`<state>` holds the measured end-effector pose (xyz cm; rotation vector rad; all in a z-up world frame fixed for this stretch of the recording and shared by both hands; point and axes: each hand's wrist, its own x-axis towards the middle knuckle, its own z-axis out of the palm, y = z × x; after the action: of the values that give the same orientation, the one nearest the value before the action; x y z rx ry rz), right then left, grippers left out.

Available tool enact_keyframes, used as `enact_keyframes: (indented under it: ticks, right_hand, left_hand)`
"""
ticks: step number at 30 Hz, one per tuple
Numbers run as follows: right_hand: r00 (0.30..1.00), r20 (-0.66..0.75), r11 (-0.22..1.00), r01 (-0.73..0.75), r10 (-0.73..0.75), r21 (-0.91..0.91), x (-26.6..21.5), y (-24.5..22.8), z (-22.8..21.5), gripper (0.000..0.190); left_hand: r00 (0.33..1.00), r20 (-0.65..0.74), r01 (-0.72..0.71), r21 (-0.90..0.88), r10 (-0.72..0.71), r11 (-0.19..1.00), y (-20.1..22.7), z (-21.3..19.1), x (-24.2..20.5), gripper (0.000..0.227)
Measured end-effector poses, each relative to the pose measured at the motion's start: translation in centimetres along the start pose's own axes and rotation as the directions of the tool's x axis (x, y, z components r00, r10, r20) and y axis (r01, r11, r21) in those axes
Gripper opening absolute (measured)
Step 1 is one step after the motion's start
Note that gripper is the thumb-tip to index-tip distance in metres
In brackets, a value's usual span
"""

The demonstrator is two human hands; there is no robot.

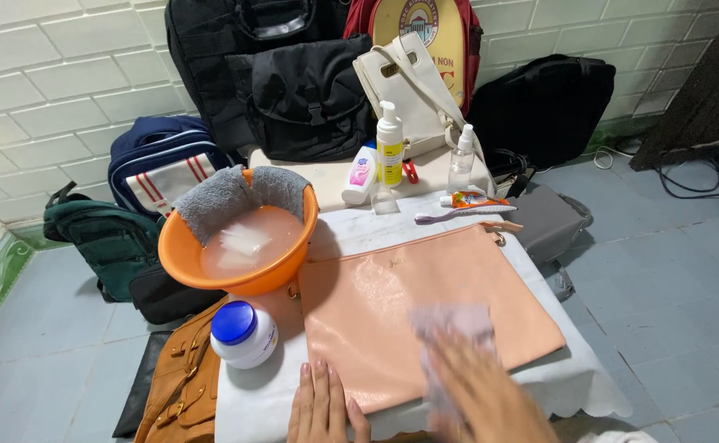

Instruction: Deep cleaning leather pouches by scrubbing the edges with a toothbrush and wiping the surfaces with a damp cloth.

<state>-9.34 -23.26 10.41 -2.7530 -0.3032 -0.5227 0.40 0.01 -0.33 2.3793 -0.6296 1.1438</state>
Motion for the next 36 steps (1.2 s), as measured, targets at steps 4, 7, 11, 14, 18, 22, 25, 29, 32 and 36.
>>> enact_keyframes:
  ticks: [4, 7, 11, 14, 18, 22, 25, 29, 32, 36]
  right_hand:
    - [0.964, 0.003, 0.843, 0.234, -0.266, -0.484, -4.1, 3.4, 1.7, 0.084]
    - [0.984, -0.009, 0.974, -0.180, 0.181, -0.139, -1.8, 3.4, -2.5, 0.075]
    - [0.903, 0.116, 0.909, -0.401, 0.414, -0.116, 2.8, 6.9, -5.0, 0.074]
    - [0.886, 0.170, 0.898, -0.402, 0.430, -0.177, 5.8, 8.8, -4.9, 0.083]
    - [0.889, 0.152, 0.902, -0.425, 0.432, -0.076, 6.0, 8.1, -5.5, 0.078]
    - [0.908, 0.029, 0.909, -0.417, 0.417, -0.019, 0.5, 5.0, -6.3, 0.063]
    - [0.913, -0.115, 0.919, -0.382, 0.392, 0.095, -3.6, 4.7, -4.4, 0.054]
    - [0.876, -0.321, 0.915, -0.398, 0.359, -0.063, -5.5, 3.6, -0.2, 0.062]
    - [0.876, -0.445, 0.941, -0.289, 0.185, -0.177, -4.2, 1.5, 2.9, 0.069]
    - [0.939, -0.294, 0.926, 0.059, -0.179, -0.374, -3.8, 0.6, 11.4, 0.096]
  left_hand:
    - [1.000, -0.015, -0.001, -0.029, 0.000, 1.000, -0.1, -0.3, -0.1, 0.053]
    - [0.991, 0.128, 0.051, -0.018, -0.048, 0.999, -0.1, -1.0, -0.2, 0.054]
    - [0.998, -0.053, -0.044, -0.022, 0.042, 0.999, -0.7, 1.2, -0.4, 0.053]
    - [0.999, -0.039, -0.022, -0.001, 0.022, 1.000, -0.3, 0.5, -0.5, 0.054]
    - [0.999, -0.036, -0.022, 0.002, 0.022, 1.000, -0.3, 0.3, -0.3, 0.055]
    - [0.999, 0.022, 0.023, 0.028, -0.023, 0.999, 0.5, 0.1, -0.6, 0.056]
    - [0.998, 0.048, 0.039, 0.027, -0.040, 0.999, 0.8, -0.5, -0.2, 0.055]
    - [0.999, 0.037, -0.011, 0.002, 0.011, 1.000, 0.8, -0.7, 0.1, 0.056]
    - [0.999, -0.019, -0.041, 0.003, 0.041, 0.999, 0.7, -0.3, 0.3, 0.056]
    - [1.000, -0.027, -0.015, 0.021, 0.015, 1.000, 1.0, -0.4, 0.2, 0.055]
